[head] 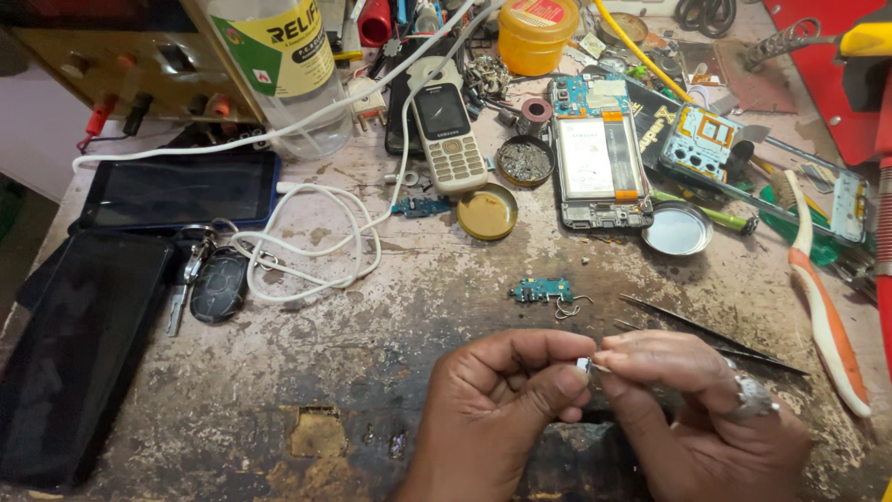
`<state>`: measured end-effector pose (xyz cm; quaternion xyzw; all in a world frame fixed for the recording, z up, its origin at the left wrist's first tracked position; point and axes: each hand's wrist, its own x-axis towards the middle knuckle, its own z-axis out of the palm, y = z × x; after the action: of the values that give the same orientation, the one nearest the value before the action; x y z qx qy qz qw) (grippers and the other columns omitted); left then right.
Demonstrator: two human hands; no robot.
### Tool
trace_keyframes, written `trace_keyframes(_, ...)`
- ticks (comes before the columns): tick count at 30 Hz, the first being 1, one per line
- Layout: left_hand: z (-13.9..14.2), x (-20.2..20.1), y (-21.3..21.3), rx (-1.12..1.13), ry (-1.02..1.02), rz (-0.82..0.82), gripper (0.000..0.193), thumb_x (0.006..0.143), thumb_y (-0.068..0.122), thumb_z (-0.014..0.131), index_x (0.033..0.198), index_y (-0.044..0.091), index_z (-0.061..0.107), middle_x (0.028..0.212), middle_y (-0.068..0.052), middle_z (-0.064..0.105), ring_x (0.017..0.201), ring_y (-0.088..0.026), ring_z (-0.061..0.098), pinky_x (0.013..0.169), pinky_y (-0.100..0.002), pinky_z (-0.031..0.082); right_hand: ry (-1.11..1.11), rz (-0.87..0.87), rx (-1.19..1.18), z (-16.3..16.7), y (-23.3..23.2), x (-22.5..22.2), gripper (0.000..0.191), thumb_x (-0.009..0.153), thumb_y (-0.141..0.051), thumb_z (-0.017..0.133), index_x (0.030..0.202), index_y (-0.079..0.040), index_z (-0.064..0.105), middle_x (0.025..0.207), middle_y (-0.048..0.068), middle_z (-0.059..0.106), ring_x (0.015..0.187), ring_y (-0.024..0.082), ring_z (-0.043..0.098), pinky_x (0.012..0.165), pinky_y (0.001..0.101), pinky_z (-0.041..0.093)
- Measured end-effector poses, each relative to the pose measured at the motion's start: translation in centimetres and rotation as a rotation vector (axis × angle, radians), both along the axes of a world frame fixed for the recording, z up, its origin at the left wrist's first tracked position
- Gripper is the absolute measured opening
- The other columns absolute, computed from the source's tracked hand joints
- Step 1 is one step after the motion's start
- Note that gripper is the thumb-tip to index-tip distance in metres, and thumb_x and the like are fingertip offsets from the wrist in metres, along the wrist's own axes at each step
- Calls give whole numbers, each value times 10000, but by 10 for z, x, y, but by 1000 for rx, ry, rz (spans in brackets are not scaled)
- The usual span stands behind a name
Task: The person works at a cluttered electronics repair bench, handling a small phone circuit board and tiny components with their fingers, then uses a soldering iron to work on the board, at one point dipping into a small round tin of flux. They hold the board steady with one hand while applying the soldering iron tip to it with the other.
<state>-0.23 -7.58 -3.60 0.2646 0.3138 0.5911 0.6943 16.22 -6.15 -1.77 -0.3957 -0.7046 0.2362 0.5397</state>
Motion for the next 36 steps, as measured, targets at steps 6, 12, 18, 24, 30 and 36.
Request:
trace_keyframes(6,0,-1,0,-33,8,12,257,900,43,754,1133,-63,732,976,-88,775,819,-102,699,746,-251,591,-13,-45,-36,-1,-2,-1,157,858,41,781,989,-31,731,1006,102,777,974,188,756,937,332,608)
trace_keyframes(12,1,0,0,-12,30,5,258,902,41,754,1138,-61,733,999,-86,777,808,-99,690,742,-249,590,18,27,-2,-1,0,1,155,885,26,769,1016,-42,719,1039,85,767,1067,193,742,978,324,603)
trace_keyframes(18,0,0,1,-4,19,2,266,914,64,755,1152,-53,735,987,-91,762,832,-100,701,753,-256,600,53,-13,-19,-3,-1,-2,162,890,43,775,1019,-36,718,986,84,766,1020,182,746,959,310,611)
trace_keyframes(24,-1,-1,0,-6,-14,12,269,906,70,763,1137,-63,726,1004,-88,774,834,-105,700,758,-257,595,-22,-58,-15,1,0,-4,172,863,55,784,992,-47,735,943,68,771,995,172,748,983,318,610)
trace_keyframes(30,-3,-1,1,-6,9,15,262,908,78,761,1130,-56,724,992,-83,772,829,-103,701,753,-260,593,-20,-58,-40,2,-1,-5,162,857,47,788,978,-51,741,983,99,776,1002,192,754,952,329,609)
trace_keyframes(36,-3,-2,0,-6,-19,-4,257,914,90,752,1132,-43,727,978,-67,768,841,-98,700,761,-257,592,36,-12,-43,2,-3,-4,176,867,48,774,1000,-57,727,994,123,769,1044,210,745,960,319,612)
